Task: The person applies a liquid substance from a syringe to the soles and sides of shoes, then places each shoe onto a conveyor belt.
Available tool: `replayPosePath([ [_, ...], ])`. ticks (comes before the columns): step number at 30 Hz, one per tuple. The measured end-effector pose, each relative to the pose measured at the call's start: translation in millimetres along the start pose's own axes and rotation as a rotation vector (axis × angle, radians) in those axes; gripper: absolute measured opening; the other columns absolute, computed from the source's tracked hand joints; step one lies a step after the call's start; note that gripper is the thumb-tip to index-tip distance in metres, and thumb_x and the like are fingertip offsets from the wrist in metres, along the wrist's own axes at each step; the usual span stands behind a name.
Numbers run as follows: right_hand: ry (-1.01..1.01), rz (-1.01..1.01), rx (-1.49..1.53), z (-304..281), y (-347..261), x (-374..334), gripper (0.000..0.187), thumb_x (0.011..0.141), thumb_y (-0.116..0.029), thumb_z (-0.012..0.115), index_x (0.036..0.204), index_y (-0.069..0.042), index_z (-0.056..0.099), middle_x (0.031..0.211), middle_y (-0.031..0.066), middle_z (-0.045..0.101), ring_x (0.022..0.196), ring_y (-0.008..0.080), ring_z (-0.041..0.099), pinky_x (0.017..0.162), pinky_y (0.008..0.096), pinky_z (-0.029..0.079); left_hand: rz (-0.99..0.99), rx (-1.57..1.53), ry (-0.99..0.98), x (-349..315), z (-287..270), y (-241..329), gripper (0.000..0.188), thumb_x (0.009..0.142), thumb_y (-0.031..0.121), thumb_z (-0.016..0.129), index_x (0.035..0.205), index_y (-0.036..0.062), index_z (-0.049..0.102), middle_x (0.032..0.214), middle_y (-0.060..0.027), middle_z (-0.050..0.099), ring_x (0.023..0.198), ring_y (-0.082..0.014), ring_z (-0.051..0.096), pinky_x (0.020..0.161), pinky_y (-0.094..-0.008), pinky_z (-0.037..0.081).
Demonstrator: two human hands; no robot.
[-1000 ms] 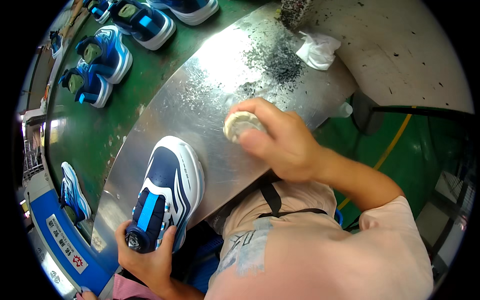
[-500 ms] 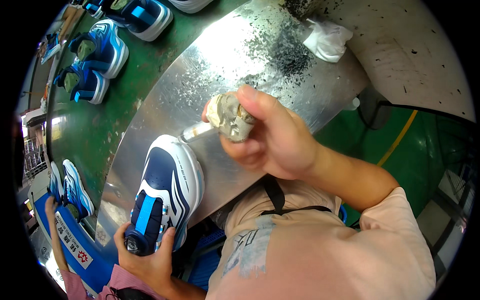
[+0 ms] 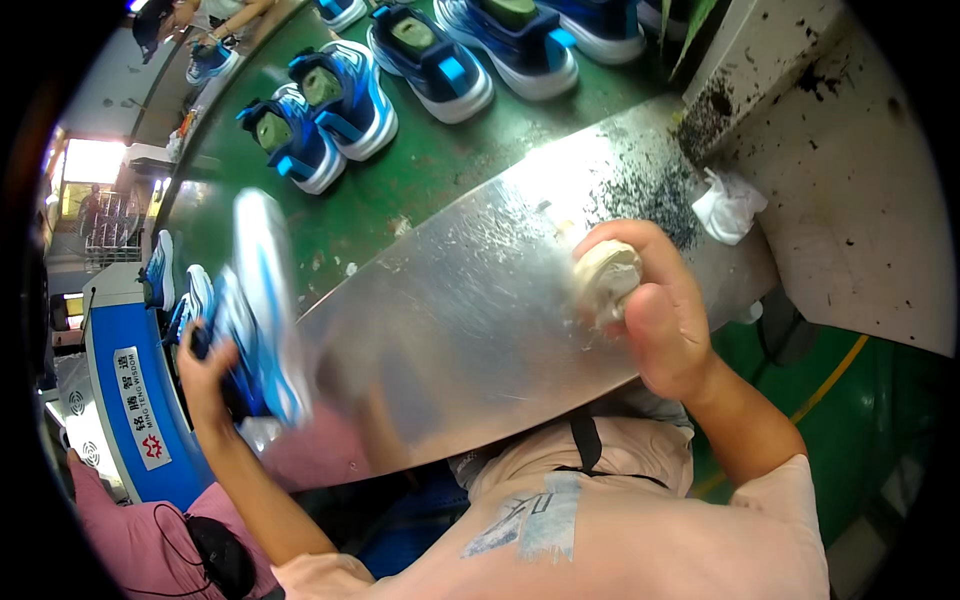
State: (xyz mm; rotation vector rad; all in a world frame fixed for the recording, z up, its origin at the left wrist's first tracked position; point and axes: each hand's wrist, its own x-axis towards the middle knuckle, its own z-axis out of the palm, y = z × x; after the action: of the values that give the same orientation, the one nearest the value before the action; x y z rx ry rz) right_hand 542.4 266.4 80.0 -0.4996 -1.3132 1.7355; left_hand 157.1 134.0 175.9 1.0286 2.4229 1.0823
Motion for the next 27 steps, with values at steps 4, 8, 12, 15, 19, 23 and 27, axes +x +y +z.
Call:
replayPosePath([
  [4, 0.044, -0.132, -0.677, -35, 15, -8, 0.042, 0.084, -0.034, 0.056, 0.109, -0.001, 0.049, 0.081, 0.0054, 0.055, 0.063, 0.0132, 0.050, 0.057, 0.0236, 0.040, 0.074, -0.082, 0.205, 96, 62, 3, 0.064, 0.062, 0.018, 0.076, 0.114, -0.0011, 0.045, 0.100, -0.0147, 0.056, 0.084, -0.0210, 0.057, 0.076, -0.0306, 0.046],
  [8, -0.055, -0.244, -0.947, -52, 21, -19, 0.038, 0.081, -0.027, 0.061, 0.107, -0.002, 0.051, 0.083, 0.0111, 0.057, 0.064, 0.0198, 0.054, 0.057, 0.0284, 0.043, 0.073, -0.200, 0.267, 153, 110, 13, 0.073, 0.061, 0.022, 0.075, 0.124, 0.0060, 0.041, 0.113, -0.0222, 0.054, 0.100, -0.0226, 0.054, 0.085, -0.0315, 0.042],
  [12, -0.122, -0.328, -1.093, -63, 15, -20, 0.040, 0.079, -0.030, 0.063, 0.104, -0.002, 0.052, 0.074, 0.0107, 0.055, 0.056, 0.0239, 0.052, 0.050, 0.0297, 0.041, 0.129, -0.566, 0.175, 143, 107, -7, 0.072, 0.068, 0.024, 0.074, 0.128, 0.0058, 0.038, 0.115, -0.0199, 0.054, 0.103, -0.0228, 0.052, 0.090, -0.0329, 0.038],
  [15, -0.105, -0.342, -1.151, -65, 10, -29, 0.041, 0.079, -0.035, 0.062, 0.101, -0.002, 0.052, 0.068, 0.0080, 0.051, 0.050, 0.0212, 0.049, 0.046, 0.0289, 0.037, 0.170, -0.330, 0.262, 125, 58, -64, 0.069, 0.069, 0.022, 0.074, 0.126, 0.0042, 0.040, 0.115, -0.0184, 0.053, 0.104, -0.0227, 0.052, 0.091, -0.0337, 0.038],
  [19, -0.090, -0.397, -1.185, -64, 6, -35, 0.042, 0.079, -0.037, 0.061, 0.101, -0.002, 0.052, 0.066, 0.0075, 0.050, 0.049, 0.0209, 0.048, 0.045, 0.0296, 0.036, 0.102, 0.108, 0.721, 88, -26, -157, 0.064, 0.068, 0.018, 0.074, 0.122, 0.0014, 0.044, 0.115, -0.0157, 0.054, 0.103, -0.0226, 0.052, 0.091, -0.0342, 0.039],
  [23, -0.097, -0.390, -1.160, -66, 13, -33, 0.041, 0.080, -0.035, 0.061, 0.101, -0.002, 0.051, 0.069, 0.0097, 0.052, 0.051, 0.0224, 0.050, 0.046, 0.0304, 0.038, -0.137, -0.314, 0.682, 73, -64, -220, 0.060, 0.067, 0.014, 0.075, 0.118, -0.0014, 0.047, 0.115, -0.0130, 0.054, 0.102, -0.0225, 0.053, 0.091, -0.0347, 0.040],
  [27, -0.097, -0.317, -1.134, -66, 23, -24, 0.038, 0.079, -0.029, 0.062, 0.102, -0.001, 0.050, 0.075, 0.0117, 0.055, 0.053, 0.0244, 0.051, 0.048, 0.0308, 0.040, -0.143, 0.044, 0.763, 72, -33, -182, 0.051, 0.066, 0.010, 0.075, 0.109, -0.0046, 0.052, 0.110, -0.0127, 0.056, 0.100, -0.0227, 0.054, 0.087, -0.0346, 0.041],
])
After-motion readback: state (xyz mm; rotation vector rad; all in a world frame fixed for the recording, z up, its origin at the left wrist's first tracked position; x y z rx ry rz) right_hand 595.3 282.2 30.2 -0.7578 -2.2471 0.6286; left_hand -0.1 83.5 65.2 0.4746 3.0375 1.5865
